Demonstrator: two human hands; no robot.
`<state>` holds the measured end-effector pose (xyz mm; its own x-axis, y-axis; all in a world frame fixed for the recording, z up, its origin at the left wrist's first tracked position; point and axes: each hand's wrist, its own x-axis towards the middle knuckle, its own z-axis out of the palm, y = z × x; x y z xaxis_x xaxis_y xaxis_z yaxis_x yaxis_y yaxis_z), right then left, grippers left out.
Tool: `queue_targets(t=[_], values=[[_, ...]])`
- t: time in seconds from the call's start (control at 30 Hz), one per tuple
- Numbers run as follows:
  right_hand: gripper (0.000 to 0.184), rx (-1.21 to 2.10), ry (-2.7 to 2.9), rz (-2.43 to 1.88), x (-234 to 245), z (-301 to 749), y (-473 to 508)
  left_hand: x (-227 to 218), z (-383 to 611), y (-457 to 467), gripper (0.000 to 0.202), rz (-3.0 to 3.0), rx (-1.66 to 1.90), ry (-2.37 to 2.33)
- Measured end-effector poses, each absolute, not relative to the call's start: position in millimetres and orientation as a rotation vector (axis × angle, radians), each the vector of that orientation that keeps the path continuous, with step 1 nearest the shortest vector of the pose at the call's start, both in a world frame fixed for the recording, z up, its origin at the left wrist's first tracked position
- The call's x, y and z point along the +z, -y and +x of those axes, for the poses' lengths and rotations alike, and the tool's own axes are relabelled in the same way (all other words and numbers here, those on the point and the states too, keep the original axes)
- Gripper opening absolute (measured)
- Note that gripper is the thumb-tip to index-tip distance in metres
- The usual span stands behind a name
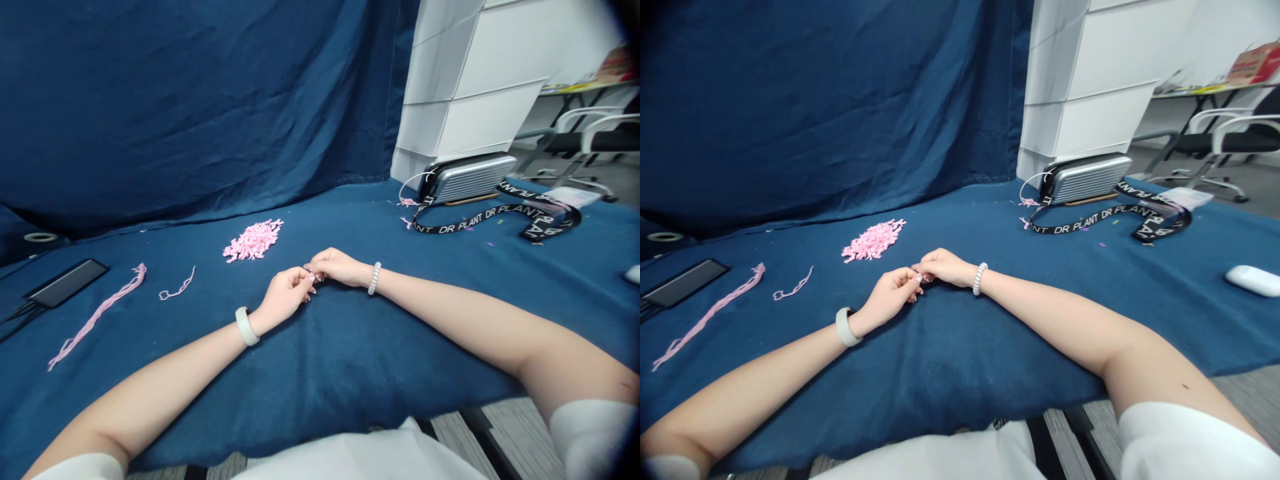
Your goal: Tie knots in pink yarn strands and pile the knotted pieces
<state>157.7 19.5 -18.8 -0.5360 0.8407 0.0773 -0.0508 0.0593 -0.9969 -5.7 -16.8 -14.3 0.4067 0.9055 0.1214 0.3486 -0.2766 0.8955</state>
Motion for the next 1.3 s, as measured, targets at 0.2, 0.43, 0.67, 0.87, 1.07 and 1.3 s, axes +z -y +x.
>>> queue_targets(t=[0.2,0.43,0.67,0.87,1.07,1.3], values=[[0.032,1.566,1.593,-0.816,-18.5,156.6,-19.2,-12.6,-5.7,17.7,0.024,1.823,0.833,-1.092],[0.033,1.552,1.586,-0.818,-18.1,156.4,-18.3,-13.0,-5.9,17.4,0.025,1.816,0.831,-1.083],[0.037,1.52,1.635,-0.792,-20.5,157.3,-20.1,-12.2,-5.8,18.0,0.023,1.82,0.822,-1.088],[0.047,1.426,1.7,-0.837,-18.4,158.4,-19.1,-14.5,-8.2,18.4,0.024,1.862,0.836,-1.087],[0.056,1.61,1.485,-0.781,-20.7,156.7,-22.3,-14.0,-7.4,18.4,0.023,1.851,0.844,-1.083],[0.057,1.664,1.447,-0.757,-20.1,157.3,-23.9,-12.8,-6.9,19.4,0.021,1.841,0.846,-1.076]])
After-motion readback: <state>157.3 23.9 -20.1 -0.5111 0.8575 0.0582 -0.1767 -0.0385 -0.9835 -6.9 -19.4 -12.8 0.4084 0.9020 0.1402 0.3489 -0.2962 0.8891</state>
